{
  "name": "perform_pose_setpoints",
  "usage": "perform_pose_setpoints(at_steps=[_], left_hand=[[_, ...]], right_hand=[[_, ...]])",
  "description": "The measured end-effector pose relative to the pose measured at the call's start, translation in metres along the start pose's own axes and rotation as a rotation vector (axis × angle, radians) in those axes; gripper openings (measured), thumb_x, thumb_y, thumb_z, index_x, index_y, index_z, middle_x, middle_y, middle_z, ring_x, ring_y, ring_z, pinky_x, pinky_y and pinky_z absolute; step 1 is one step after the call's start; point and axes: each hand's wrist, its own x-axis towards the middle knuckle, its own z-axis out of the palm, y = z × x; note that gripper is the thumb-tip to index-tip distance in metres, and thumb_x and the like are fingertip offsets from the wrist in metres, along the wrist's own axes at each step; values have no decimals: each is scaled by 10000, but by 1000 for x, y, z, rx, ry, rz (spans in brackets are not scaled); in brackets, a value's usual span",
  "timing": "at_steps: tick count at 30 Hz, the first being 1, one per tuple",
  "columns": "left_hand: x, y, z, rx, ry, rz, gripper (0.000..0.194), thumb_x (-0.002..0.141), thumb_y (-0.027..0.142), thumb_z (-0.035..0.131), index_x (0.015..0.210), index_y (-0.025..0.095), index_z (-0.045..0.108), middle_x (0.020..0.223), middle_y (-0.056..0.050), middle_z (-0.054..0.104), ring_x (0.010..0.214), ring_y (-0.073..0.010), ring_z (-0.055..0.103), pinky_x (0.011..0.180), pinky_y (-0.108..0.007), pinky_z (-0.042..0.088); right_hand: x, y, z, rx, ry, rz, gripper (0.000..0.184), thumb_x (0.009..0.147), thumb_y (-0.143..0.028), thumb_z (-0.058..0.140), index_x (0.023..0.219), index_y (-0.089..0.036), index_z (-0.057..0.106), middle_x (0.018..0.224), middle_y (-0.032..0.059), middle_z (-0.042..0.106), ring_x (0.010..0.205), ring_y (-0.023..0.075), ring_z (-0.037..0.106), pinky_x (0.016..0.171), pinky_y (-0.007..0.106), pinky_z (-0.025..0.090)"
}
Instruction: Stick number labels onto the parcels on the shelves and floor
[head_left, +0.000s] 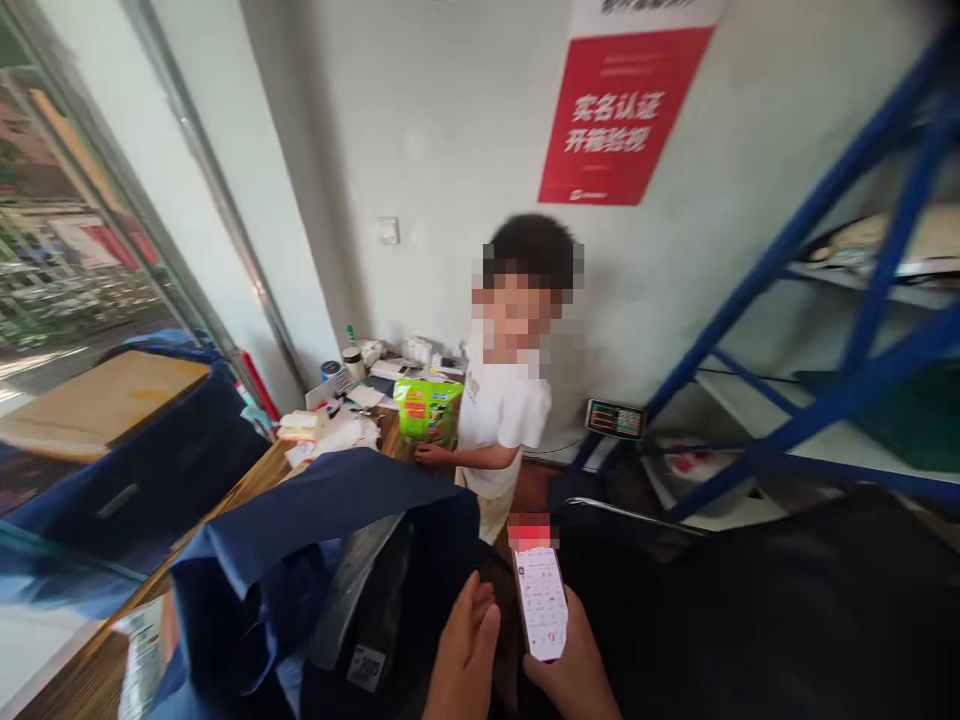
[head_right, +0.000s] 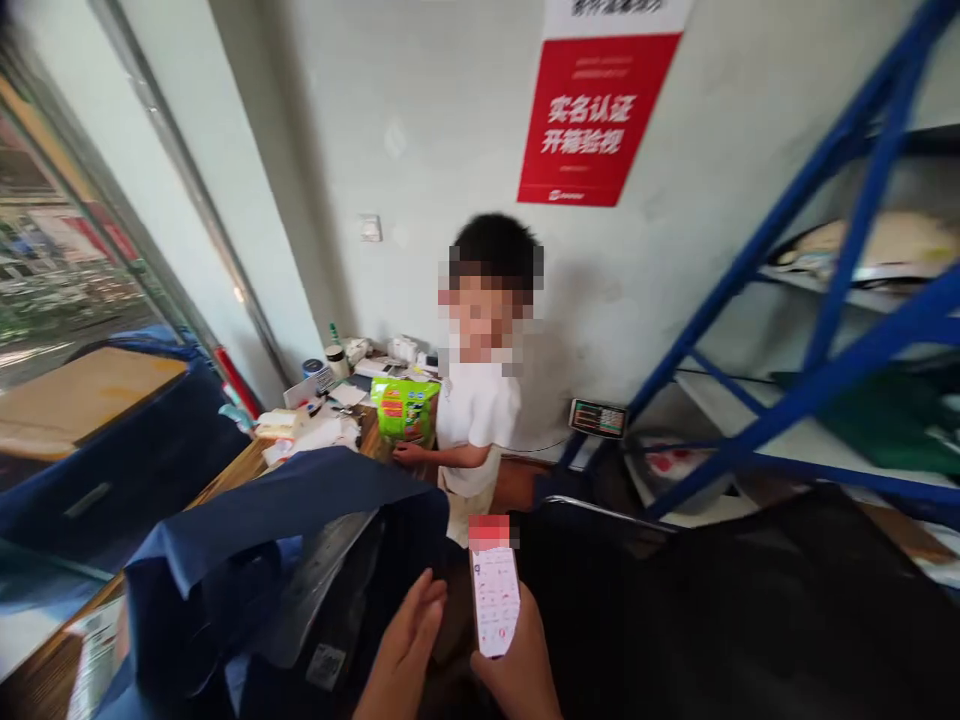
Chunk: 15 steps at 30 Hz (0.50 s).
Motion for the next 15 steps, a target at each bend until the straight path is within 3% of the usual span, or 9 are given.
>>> perform_pose_setpoints(at_steps=[2,5,8,11,15], left_hand=[[19,-8,33,-300,-184,-137,767,719,630,610,1327,184,466,1312,-150,547,1261,-307,474,1050,-408,389],[30,-13,64,-558,-372,-169,901,681,613,675,1425,267,306,1356,-108,521,1308,-293,427,1054,-397,385],[24,-3,74,-501,-515,-255,970,718,627,632,1476,349,95,1418,-107,455,1264,-320,468,801,-391,551],[13,14,88,-330,-750,-342,879,782,664,513,1470,401,32,1440,-115,425,1146,-341,558,537,-324,569],[0,13,132,-235,-903,-390,932,711,699,575,1471,345,167,1341,-127,531,1089,-329,594,745,-436,575]], right_hand=[[-12,-11,-11,39,48,-68,736,449,-152,708,1164,-217,547,1123,124,630,1081,353,575,934,437,454],[-20,-32,-31,77,34,-123,834,457,-213,788,1246,-218,517,1177,128,585,1142,353,527,976,450,426],[-19,-55,-65,247,-3,-83,792,471,-318,834,1206,-229,551,1240,115,563,1187,327,503,1017,433,396],[-16,-74,-106,560,32,51,523,702,-554,663,1098,-218,596,1062,92,662,966,260,630,862,385,487],[-18,-76,-151,791,231,184,498,703,-613,653,983,-202,627,781,35,692,684,206,640,576,277,464]])
